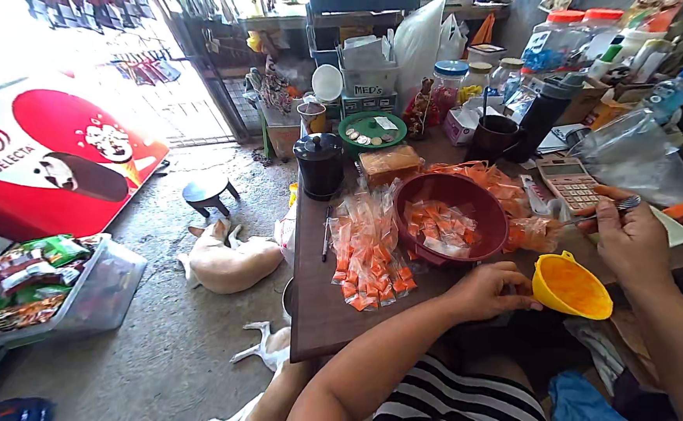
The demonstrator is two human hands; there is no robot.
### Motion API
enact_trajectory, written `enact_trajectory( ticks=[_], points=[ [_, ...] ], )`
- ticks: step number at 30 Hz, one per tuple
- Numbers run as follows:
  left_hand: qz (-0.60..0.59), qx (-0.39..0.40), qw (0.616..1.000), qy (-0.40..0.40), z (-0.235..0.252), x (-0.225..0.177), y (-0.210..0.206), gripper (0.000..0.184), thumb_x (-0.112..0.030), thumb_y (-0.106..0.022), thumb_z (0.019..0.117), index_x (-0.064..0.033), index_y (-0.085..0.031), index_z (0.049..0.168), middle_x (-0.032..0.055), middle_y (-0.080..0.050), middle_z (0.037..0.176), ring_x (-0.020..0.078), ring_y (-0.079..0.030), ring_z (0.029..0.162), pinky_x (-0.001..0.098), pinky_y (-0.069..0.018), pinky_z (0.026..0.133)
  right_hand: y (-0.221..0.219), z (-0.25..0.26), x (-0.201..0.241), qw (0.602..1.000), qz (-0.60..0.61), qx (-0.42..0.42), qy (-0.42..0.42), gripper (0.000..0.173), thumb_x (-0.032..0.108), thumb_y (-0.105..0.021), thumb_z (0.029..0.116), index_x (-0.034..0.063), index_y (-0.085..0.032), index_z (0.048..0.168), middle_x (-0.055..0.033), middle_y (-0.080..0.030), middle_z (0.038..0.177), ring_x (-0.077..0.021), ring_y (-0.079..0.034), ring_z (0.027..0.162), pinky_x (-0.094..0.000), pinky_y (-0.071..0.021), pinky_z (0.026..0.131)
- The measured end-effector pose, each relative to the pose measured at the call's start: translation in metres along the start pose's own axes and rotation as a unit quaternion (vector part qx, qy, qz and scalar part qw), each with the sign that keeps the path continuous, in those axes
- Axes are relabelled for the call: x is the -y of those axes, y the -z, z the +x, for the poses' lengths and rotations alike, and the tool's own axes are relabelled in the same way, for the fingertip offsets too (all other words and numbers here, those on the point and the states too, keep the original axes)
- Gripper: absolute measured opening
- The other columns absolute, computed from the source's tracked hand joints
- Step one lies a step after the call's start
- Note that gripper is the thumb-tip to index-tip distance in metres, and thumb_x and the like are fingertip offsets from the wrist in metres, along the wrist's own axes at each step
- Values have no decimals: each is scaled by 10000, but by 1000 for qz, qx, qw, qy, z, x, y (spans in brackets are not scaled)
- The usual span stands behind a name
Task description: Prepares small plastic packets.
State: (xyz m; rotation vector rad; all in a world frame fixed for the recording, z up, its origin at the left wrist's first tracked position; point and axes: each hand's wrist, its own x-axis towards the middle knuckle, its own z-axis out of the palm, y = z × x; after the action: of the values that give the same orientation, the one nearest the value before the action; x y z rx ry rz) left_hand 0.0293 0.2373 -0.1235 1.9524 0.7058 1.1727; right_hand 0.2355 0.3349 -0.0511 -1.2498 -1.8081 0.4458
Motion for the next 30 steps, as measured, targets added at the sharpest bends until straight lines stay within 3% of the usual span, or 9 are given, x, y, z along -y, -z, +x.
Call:
enact_trajectory(
  ticks=[10, 15, 18, 22, 30],
  points=[
    [-6, -2, 1000, -3, 0, 2, -1, 147, -51, -716, 932, 93, -716, 958, 173, -645, 918, 160, -597, 794, 254, -499, 735, -4, 3, -8, 998, 47, -12, -37, 403, 219, -355, 1120, -55, -497, 1379, -79, -676, 967, 11, -639, 747, -173, -542, 725],
    [-11, 2, 1000, 9, 0, 0, -2, 154, -62, -719, 932, 90, -717, 955, 164, -637, 912, 134, -572, 746, 230, -483, 687, -7, 2, -9, 993, 81, -18, -83, 391, 185, -344, 1121, -67, -464, 1395, -88, -651, 991, 1, -632, 756, -191, -544, 745],
    [-9, 2, 1000, 21, -1, 1, 0, 169, -81, -725, 929, 82, -717, 970, 165, -661, 951, 142, -624, 819, 242, -524, 750, -9, 3, -9, 984, 130, -40, -119, 380, 181, -336, 1124, -51, -453, 1402, -72, -643, 992, -33, -630, 760, -239, -554, 752],
    [-3, 15, 999, 36, -2, 5, -4, 201, -137, -735, 929, 53, -732, 995, 139, -679, 969, 124, -657, 871, 243, -551, 813, -1, 8, -23, 971, 192, -82, -116, 327, 164, -333, 1121, -37, -491, 1325, 2, -654, 922, -30, -646, 725, -235, -576, 724],
    [-3, 58, 997, 51, -2, 5, -4, 217, -178, -733, 940, 31, -732, 998, 106, -652, 937, 75, -601, 783, 193, -513, 728, 5, 5, -28, 975, 173, -92, -106, 323, 186, -363, 1120, -11, -517, 1324, -22, -659, 944, -53, -655, 748, -236, -572, 735]
  ],
)
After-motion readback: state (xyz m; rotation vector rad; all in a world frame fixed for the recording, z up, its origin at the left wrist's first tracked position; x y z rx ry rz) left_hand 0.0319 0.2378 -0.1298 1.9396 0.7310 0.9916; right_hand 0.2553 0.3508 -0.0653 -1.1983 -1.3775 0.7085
